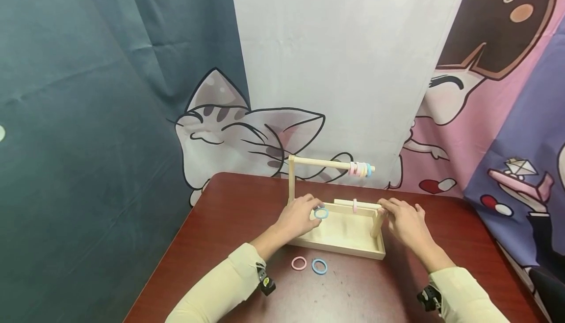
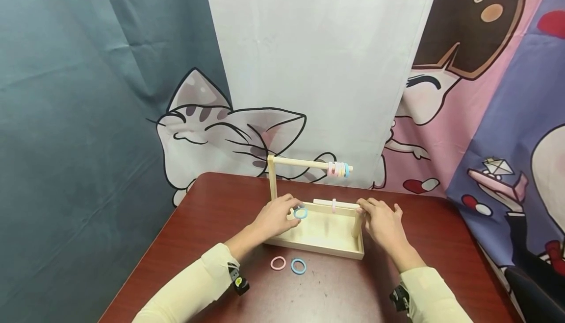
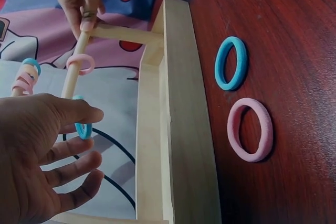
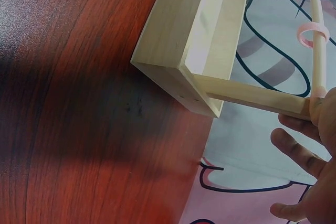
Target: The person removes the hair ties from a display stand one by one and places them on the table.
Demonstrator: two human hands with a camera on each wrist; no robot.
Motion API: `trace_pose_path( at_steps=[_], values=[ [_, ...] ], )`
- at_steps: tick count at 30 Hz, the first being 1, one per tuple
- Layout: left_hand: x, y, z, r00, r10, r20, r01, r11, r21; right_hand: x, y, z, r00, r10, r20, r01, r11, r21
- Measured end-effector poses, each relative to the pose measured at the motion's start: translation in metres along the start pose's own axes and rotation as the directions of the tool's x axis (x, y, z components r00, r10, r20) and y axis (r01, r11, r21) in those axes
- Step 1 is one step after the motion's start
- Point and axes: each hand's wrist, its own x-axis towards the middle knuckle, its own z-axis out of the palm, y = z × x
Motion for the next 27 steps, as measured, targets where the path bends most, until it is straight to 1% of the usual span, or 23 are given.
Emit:
trace_pose_path(
  at_steps=[5, 15, 21, 27],
  values=[
    [-0.002, 0.0, 0.002, 1.0, 0.008, 0.023, -0.008, 1.0, 0.012, 0.001, 0.001, 0.0, 1.0, 0.004, 0.014, -0.004, 1.0, -0.004],
    [-0.008, 0.001, 0.008, 0.998, 0.015, 0.069, -0.016, 1.0, 0.015, 0.002, 0.0, -0.001, 1.0, -0.002, 0.011, 0.002, 1.0, -0.005],
    [-0.012, 0.006, 0.013, 0.996, 0.025, 0.09, -0.026, 1.0, 0.007, 0.002, -0.001, -0.002, 1.0, -0.001, 0.005, 0.001, 1.0, -0.001],
    [-0.016, 0.012, 0.016, 0.99, 0.029, 0.137, -0.031, 0.999, 0.011, 0.001, 0.0, -0.001, 1.0, -0.005, -0.003, 0.005, 1.0, 0.0]
  ],
)
